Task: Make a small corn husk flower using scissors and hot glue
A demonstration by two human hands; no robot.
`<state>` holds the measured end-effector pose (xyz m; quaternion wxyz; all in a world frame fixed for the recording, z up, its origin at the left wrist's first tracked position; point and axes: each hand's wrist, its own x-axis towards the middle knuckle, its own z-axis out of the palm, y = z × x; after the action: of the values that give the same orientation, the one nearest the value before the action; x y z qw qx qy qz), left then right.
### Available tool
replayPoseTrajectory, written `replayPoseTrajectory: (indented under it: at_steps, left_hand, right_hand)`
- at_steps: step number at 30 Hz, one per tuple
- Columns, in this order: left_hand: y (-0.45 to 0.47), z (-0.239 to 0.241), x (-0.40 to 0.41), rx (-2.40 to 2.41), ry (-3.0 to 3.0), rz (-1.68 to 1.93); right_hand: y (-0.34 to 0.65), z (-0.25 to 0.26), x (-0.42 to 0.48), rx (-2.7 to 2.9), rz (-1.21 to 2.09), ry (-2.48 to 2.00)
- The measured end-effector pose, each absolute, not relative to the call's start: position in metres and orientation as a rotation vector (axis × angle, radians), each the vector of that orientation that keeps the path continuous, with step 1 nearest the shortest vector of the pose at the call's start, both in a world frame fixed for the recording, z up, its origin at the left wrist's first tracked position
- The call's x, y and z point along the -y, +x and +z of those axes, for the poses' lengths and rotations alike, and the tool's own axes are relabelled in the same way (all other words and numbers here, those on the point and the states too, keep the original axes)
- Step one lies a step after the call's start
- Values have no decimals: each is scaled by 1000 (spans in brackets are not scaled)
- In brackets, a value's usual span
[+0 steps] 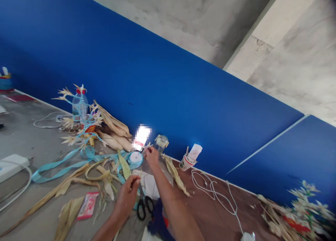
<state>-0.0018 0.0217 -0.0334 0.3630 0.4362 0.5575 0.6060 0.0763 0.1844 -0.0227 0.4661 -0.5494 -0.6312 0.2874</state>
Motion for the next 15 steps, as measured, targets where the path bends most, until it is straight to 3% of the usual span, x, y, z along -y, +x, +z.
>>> replayPoseTrajectory:
  at_steps: [7,15]
  left_hand:
    - [-2,-41,-24,-1473,1235,1561]
    - [-8,-74,-32,-1658,1871,1611]
  right_hand:
    - [78,-41,-192,1618,622,-1381]
    - [76,-47,-188,1680,565,-1394]
